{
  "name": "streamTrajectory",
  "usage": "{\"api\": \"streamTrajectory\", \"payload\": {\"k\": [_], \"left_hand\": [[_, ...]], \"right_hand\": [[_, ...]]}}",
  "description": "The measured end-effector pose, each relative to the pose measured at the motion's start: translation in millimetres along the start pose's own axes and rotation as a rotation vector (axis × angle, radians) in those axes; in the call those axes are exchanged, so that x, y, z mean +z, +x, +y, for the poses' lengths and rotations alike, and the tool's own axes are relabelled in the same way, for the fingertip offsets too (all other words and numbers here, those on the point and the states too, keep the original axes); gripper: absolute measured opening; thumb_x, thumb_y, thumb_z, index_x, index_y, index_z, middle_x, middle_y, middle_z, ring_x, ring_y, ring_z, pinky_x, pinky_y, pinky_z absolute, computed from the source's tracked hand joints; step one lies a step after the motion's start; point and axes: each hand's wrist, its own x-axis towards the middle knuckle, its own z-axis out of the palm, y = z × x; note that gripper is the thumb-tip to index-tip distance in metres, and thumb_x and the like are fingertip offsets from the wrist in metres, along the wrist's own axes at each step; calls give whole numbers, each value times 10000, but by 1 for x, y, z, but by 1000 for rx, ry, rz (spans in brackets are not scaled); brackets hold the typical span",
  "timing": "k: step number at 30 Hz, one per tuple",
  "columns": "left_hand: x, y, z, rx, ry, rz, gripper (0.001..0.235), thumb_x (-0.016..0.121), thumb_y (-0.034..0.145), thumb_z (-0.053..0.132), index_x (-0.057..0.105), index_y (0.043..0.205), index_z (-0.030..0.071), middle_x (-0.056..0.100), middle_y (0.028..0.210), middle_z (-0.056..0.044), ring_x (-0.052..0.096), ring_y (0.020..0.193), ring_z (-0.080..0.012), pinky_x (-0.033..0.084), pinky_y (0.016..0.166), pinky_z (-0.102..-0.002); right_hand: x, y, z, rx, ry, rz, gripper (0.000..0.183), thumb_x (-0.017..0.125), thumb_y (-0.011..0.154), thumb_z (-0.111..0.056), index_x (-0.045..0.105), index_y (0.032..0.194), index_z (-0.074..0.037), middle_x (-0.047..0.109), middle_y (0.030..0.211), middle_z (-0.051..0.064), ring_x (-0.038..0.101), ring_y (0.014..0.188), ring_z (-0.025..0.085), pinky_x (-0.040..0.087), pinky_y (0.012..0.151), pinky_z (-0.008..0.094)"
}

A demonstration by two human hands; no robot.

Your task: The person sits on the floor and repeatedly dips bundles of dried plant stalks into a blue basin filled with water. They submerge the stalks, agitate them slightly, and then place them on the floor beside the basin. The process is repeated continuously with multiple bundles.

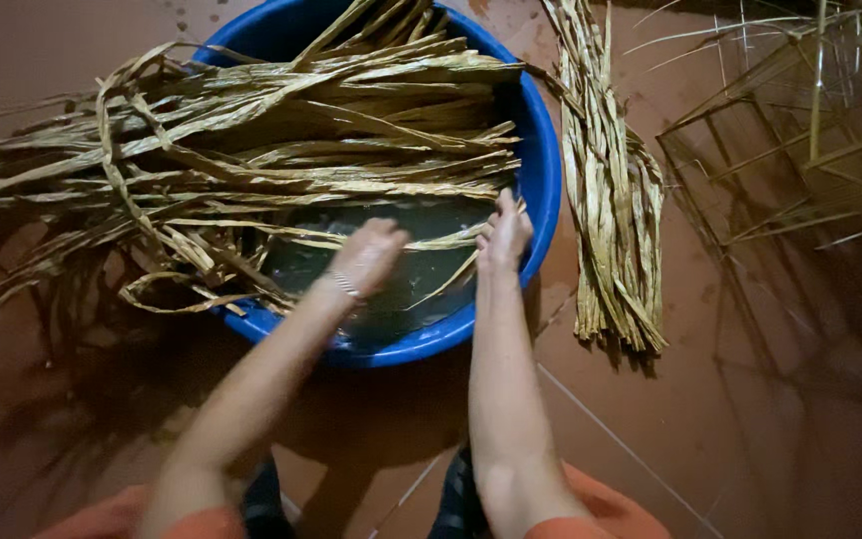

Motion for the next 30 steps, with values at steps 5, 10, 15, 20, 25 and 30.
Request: {"api": "streamTrajectory", "payload": {"k": [5,10,15,20,25,30], "left_hand": [[86,27,37,-9,-100,106,294,566,904,82,640,1188,76,672,923,-191,669,872,-396,535,740,-519],[121,25,3,-354,-172,-212,245,504,986,173,696,1139,173,730,1016,-203,713,941,-383,571,785,-509],[69,12,-21,-555,-626,29,247,611,991,325,754,1092,151,756,916,-146,712,817,-317,551,730,-413],[87,-5,-26,-508,-1252,101,264,635,1051,290,707,991,43,653,770,-20,596,661,-109,481,621,-271],[103,3,-25,-702,-1530,-130,201,643,981,217,717,1001,31,692,741,-29,608,604,-108,509,560,-259],[75,1,-9,-778,-1342,-112,227,605,968,179,694,1158,91,685,745,-20,601,593,-101,477,527,-258]], "right_hand": [[-28,40,47,-150,21,-32,179,681,928,-155,502,922,-143,434,634,-25,388,429,93,274,343,286],[-10,14,32,-34,-91,-15,164,654,967,-259,520,928,-174,458,626,-14,446,419,107,342,346,289],[14,-19,14,86,-201,-127,162,684,924,-300,565,930,-189,436,607,-36,298,377,69,224,326,250],[18,-20,19,180,-246,-196,222,703,969,-334,613,975,-131,635,750,-5,380,433,55,279,377,224],[17,-15,35,70,-101,-346,206,707,930,-310,607,984,-139,552,738,-26,427,428,78,311,366,251],[20,-17,36,10,-196,-258,217,708,953,-329,640,975,-125,597,727,-8,459,449,64,314,372,221]]}}
